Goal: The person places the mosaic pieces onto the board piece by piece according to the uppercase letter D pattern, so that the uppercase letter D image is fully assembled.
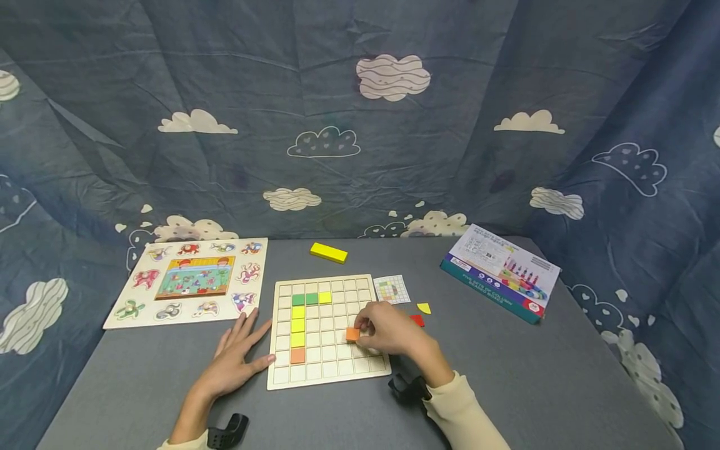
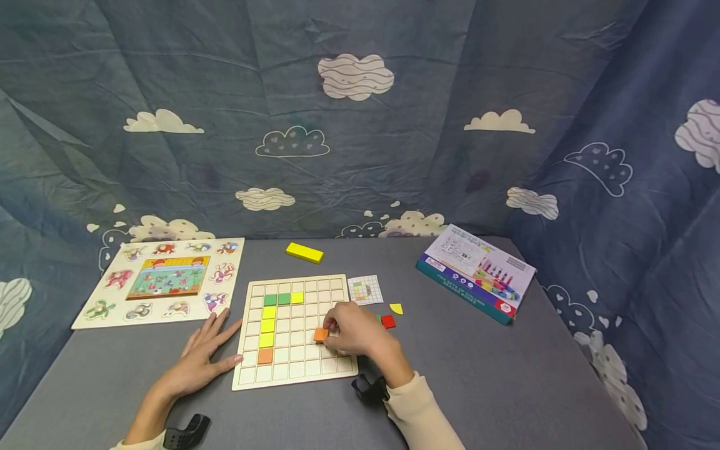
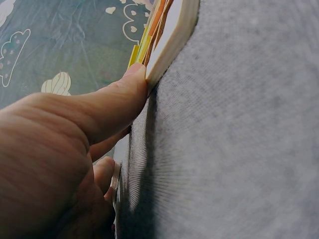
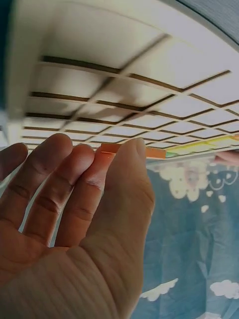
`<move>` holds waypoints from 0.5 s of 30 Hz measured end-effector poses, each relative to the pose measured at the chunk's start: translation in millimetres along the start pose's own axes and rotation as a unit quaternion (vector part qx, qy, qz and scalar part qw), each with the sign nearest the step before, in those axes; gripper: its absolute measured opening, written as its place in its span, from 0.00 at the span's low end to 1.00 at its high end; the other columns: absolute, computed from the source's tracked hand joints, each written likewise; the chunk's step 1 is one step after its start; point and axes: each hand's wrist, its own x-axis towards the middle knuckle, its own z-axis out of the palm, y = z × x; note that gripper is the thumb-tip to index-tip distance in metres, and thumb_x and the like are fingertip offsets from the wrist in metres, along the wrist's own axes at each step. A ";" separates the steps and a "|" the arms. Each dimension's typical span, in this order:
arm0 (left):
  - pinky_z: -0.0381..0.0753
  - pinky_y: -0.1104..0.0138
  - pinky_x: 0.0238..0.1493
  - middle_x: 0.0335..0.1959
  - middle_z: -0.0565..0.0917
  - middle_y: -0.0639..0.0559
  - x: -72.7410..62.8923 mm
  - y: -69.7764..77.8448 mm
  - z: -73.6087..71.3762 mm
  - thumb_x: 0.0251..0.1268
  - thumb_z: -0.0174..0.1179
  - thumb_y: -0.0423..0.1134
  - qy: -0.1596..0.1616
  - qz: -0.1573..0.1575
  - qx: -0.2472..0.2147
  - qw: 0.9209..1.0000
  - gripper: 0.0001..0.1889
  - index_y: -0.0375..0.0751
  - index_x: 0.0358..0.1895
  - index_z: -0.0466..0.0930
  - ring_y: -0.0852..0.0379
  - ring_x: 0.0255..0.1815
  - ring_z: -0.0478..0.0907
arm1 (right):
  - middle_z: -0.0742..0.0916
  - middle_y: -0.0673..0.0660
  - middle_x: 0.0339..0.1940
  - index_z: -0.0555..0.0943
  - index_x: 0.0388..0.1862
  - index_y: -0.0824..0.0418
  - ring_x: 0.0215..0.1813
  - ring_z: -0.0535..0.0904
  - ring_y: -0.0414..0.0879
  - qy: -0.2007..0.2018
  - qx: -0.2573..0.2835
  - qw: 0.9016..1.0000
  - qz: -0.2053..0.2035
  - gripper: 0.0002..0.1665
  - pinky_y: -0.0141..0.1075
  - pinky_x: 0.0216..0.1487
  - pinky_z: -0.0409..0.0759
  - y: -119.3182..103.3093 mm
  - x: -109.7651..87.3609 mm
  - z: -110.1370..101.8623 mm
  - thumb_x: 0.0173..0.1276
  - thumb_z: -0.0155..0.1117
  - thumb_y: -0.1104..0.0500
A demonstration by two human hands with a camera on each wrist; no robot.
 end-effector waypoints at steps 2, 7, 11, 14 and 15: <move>0.27 0.35 0.74 0.82 0.46 0.36 -0.2 0.1 -0.1 0.64 0.67 0.50 0.000 0.000 0.000 1.000 0.40 0.41 0.76 0.64 0.34 0.83 0.32 | 0.85 0.48 0.31 0.86 0.36 0.58 0.32 0.76 0.38 -0.001 -0.007 1.000 -0.003 0.08 0.29 0.34 0.76 -4.7 3.7 3.4 0.56 0.72 0.61; 0.27 0.35 0.74 0.82 0.46 0.35 -0.4 0.5 -0.7 0.64 0.67 0.50 -0.001 0.001 -0.001 1.000 0.40 0.41 0.76 0.63 0.33 0.82 0.31 | 0.83 0.47 0.29 0.87 0.36 0.57 0.32 0.72 0.37 -0.008 -0.032 0.999 -0.006 0.08 0.28 0.33 0.73 -17.1 12.3 11.9 0.57 0.75 0.59; 0.27 0.35 0.74 0.82 0.46 0.34 0.0 0.8 -1.2 0.64 0.67 0.50 0.000 0.001 0.000 1.000 0.40 0.41 0.76 0.63 0.33 0.82 0.31 | 0.81 0.47 0.29 0.86 0.35 0.56 0.32 0.71 0.37 -0.016 -0.041 0.999 0.002 0.08 0.29 0.32 0.72 -27.2 17.3 16.7 0.57 0.75 0.58; 0.27 0.35 0.74 0.82 0.46 0.34 0.1 0.9 -1.0 0.64 0.67 0.50 0.000 0.000 0.000 1.000 0.40 0.41 0.76 0.63 0.33 0.82 0.31 | 0.80 0.46 0.29 0.86 0.35 0.55 0.32 0.71 0.37 -0.024 -0.043 0.999 0.003 0.08 0.29 0.32 0.72 -33.3 20.1 20.9 0.56 0.75 0.58; 0.27 0.35 0.74 0.82 0.46 0.34 0.0 0.8 -0.8 0.64 0.67 0.50 -0.001 0.001 0.000 1.000 0.40 0.41 0.76 0.64 0.33 0.82 0.31 | 0.80 0.45 0.29 0.86 0.36 0.55 0.32 0.72 0.36 -0.027 -0.045 0.999 0.001 0.08 0.28 0.32 0.72 -35.1 20.8 22.6 0.56 0.75 0.58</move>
